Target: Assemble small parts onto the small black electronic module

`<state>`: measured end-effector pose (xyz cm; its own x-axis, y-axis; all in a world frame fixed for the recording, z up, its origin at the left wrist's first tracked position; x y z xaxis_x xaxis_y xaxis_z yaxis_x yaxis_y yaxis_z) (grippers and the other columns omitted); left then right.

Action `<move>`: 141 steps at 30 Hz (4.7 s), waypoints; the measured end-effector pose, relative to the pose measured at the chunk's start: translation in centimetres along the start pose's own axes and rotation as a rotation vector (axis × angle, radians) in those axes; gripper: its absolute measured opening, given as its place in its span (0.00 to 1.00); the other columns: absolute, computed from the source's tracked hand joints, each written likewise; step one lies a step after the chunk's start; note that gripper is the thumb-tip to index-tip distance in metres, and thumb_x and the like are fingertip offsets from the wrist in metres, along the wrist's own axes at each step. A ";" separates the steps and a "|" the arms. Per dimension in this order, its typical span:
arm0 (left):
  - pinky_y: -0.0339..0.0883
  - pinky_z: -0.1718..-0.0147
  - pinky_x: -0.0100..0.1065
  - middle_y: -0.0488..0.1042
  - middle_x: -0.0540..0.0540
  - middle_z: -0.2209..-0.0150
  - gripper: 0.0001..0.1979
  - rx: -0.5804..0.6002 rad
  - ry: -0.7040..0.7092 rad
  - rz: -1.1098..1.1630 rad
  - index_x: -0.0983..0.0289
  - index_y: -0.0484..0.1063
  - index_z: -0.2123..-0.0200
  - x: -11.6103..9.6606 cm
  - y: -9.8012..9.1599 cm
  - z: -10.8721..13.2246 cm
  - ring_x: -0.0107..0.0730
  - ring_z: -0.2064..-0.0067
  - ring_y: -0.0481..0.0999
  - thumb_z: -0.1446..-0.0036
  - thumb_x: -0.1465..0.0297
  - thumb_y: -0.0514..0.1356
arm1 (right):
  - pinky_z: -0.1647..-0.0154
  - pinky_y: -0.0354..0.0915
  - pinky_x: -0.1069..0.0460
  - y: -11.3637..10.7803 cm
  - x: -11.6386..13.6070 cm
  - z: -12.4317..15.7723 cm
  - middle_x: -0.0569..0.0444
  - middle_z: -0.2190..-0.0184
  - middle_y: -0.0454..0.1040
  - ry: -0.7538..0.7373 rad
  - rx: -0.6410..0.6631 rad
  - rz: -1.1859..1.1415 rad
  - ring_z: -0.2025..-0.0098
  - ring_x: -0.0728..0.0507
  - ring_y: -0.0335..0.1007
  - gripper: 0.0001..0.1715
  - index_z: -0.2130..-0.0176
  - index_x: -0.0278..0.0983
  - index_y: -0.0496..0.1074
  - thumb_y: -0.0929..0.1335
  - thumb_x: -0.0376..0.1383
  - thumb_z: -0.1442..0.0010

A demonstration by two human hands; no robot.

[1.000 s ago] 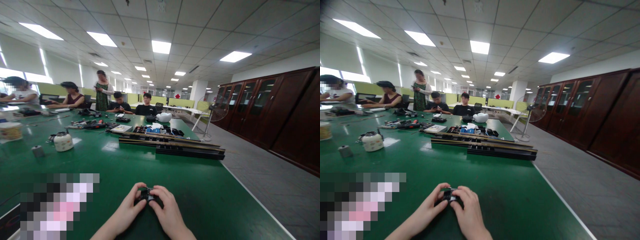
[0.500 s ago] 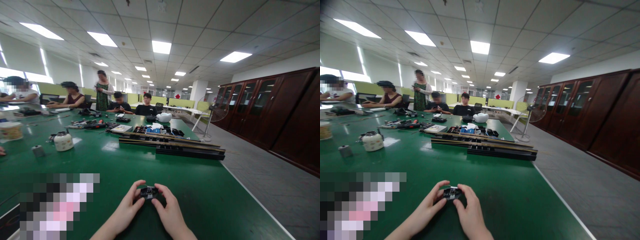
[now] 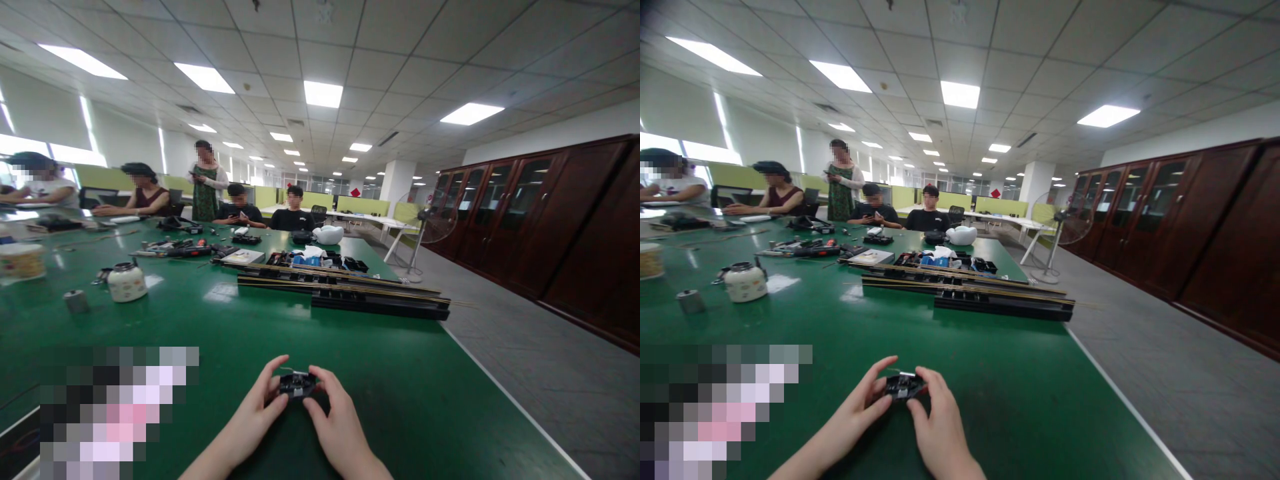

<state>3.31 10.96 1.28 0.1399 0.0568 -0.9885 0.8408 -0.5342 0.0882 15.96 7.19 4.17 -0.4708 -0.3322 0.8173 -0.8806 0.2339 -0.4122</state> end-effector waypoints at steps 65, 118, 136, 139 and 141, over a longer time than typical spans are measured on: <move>0.57 0.51 0.39 0.72 0.56 0.56 0.23 -0.015 0.008 -0.015 0.58 0.53 0.50 0.0 -0.1 0.1 0.38 0.54 0.71 0.46 0.60 0.56 | 0.52 0.64 0.46 -3.2 -0.7 0.2 0.49 0.58 0.72 -0.012 -0.313 0.219 0.54 0.42 0.67 0.14 0.56 0.40 0.67 0.62 0.38 0.42; 0.59 0.53 0.38 0.74 0.55 0.59 0.24 -0.018 -0.002 0.047 0.58 0.55 0.49 0.7 -0.1 -0.3 0.39 0.54 0.71 0.48 0.62 0.58 | 0.48 0.59 0.41 0.1 1.8 -0.2 0.53 0.57 0.73 -0.126 -0.010 0.310 0.50 0.40 0.63 0.12 0.62 0.46 0.74 0.69 0.34 0.49; 0.59 0.56 0.36 0.73 0.53 0.64 0.29 -0.075 -0.011 0.022 0.60 0.51 0.47 0.0 -0.2 0.0 0.37 0.58 0.71 0.49 0.61 0.58 | 0.47 0.61 0.45 0.1 -0.7 0.0 0.52 0.53 0.71 0.021 -0.016 0.102 0.49 0.42 0.65 0.22 0.52 0.43 0.68 0.65 0.32 0.49; 0.59 0.55 0.37 0.73 0.54 0.63 0.28 -0.077 0.009 0.011 0.60 0.50 0.46 0.1 -0.3 0.0 0.37 0.57 0.71 0.48 0.62 0.58 | 0.48 0.62 0.45 0.0 -1.0 0.1 0.53 0.53 0.71 0.038 -0.030 0.104 0.50 0.42 0.66 0.22 0.52 0.43 0.67 0.65 0.33 0.49; 0.58 0.54 0.37 0.72 0.53 0.63 0.27 -0.095 0.030 -0.008 0.59 0.52 0.46 0.1 -0.5 -0.1 0.37 0.57 0.71 0.48 0.62 0.58 | 0.47 0.62 0.45 -0.1 -1.1 0.1 0.53 0.53 0.71 0.049 -0.040 0.101 0.50 0.42 0.66 0.22 0.53 0.43 0.68 0.65 0.33 0.49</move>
<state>2.93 11.31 1.11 0.1475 0.0870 -0.9852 0.8875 -0.4513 0.0930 16.54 7.50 3.25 -0.5532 -0.2606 0.7913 -0.8253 0.3009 -0.4779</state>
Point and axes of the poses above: each hand's wrist, its own z-axis away from the middle knuckle, its own y-axis out of the palm, x = y × z, the point moved 9 cm from there along -z, towards the middle knuckle
